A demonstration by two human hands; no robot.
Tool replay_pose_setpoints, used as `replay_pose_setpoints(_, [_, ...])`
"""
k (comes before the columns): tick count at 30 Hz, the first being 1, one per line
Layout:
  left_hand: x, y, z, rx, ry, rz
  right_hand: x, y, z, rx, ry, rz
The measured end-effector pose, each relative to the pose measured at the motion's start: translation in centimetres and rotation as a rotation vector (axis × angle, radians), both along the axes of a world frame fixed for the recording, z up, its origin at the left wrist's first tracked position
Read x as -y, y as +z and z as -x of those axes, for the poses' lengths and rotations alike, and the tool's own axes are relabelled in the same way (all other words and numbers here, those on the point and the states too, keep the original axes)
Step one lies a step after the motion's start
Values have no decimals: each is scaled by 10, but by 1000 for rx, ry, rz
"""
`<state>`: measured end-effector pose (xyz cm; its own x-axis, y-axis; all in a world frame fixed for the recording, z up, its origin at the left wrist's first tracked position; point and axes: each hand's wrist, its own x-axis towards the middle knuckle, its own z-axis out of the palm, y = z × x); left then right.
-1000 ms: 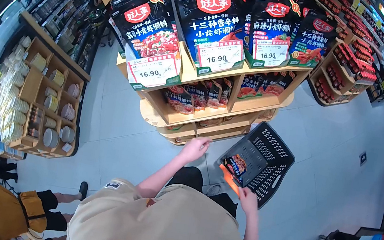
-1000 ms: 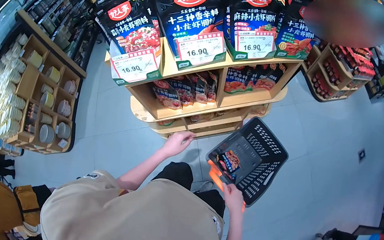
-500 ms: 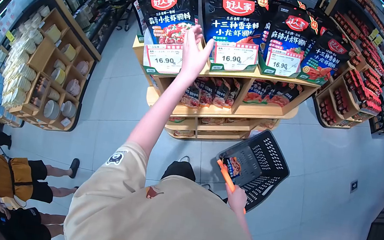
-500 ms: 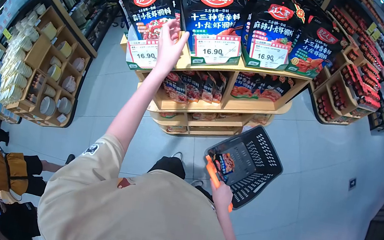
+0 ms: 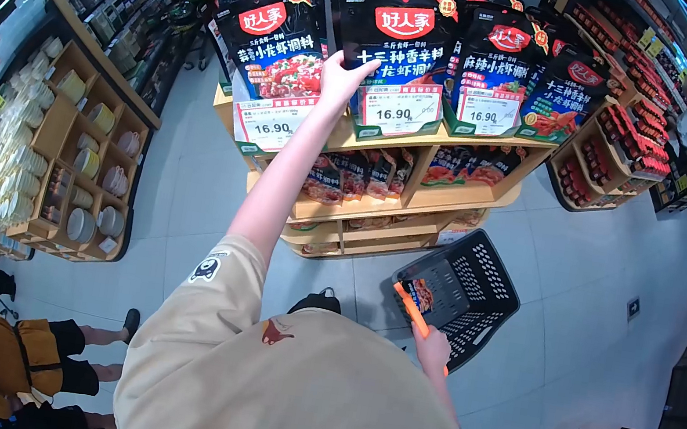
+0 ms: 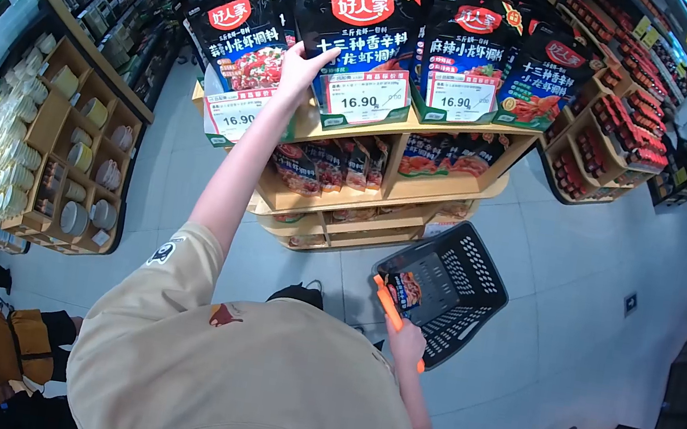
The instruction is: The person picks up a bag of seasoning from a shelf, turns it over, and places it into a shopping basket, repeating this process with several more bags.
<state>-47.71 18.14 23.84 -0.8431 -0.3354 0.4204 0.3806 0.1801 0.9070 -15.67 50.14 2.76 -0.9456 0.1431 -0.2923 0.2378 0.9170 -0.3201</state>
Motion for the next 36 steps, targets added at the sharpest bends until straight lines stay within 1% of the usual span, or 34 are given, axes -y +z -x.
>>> replay_pose_setpoints(2, [-5,7,-6,76,-125,-182,0,-2,0,5,-1,-8])
replay_pose_setpoints(4, [-2,2,-1,113,-132,-176,-1,-8,1,-93,11,-38])
replay_pose_setpoints(6, [1,-2,3,87,-157,-227,-1,-9,1,-89,4,-42])
replay_pose_setpoints(7, [-2,-5,4,32,-134,-272,-1,-9,2,-88,2,-45])
replay_pose_setpoints(8, [-5,-7,6,34,-135,-272,-1,-10,2,-86,0,-44])
replay_pose_setpoints(11, [-10,-10,13,-120,-35,-316,-1,-14,4,-99,-14,-45])
replay_pose_setpoints(12, [-11,-5,10,-126,-2,-312,-1,-15,5,-110,-16,-49])
replay_pose_setpoints(14, [-8,2,16,-192,27,-382,0,-14,4,-113,-22,-52])
replay_pose_setpoints(15, [-10,16,10,-264,17,-407,0,-13,5,-105,-27,-52])
replay_pose_setpoints(18, [-8,45,-5,-303,27,-320,2,-8,6,-90,-38,-54])
replay_pose_setpoints(20, [-7,59,-14,-367,99,-205,4,-5,6,-79,-47,-54])
replay_pose_setpoints(22, [-7,74,-27,-488,100,-270,4,-3,6,-60,-57,-38])
replay_pose_setpoints(23, [-6,81,-40,-459,122,-278,3,-4,6,-59,-61,-38])
replay_pose_setpoints(24, [0,85,-48,-440,247,-178,3,-5,6,-64,-59,-39])
replay_pose_setpoints(26, [5,94,-69,-463,270,-181,3,-7,6,-65,-60,-43])
replay_pose_setpoints(28, [1,109,-93,-667,188,-188,3,-9,5,-73,-53,-59])
replay_pose_setpoints(29, [4,111,-106,-640,134,-182,2,-11,5,-68,-55,-60])
replay_pose_setpoints(30, [6,111,-116,-654,146,-146,1,-14,5,-98,-55,-46])
replay_pose_setpoints(32, [9,106,-139,-562,148,-137,2,-15,4,-120,-55,-33])
replay_pose_setpoints(34, [11,91,-160,-417,113,-156,3,-11,6,-103,-54,-32])
replay_pose_setpoints(35, [10,81,-170,-338,43,-249,4,-6,7,-97,-53,-34])
replay_pose_setpoints(36, [12,65,-179,-230,14,-279,4,2,8,-43,-53,-26])
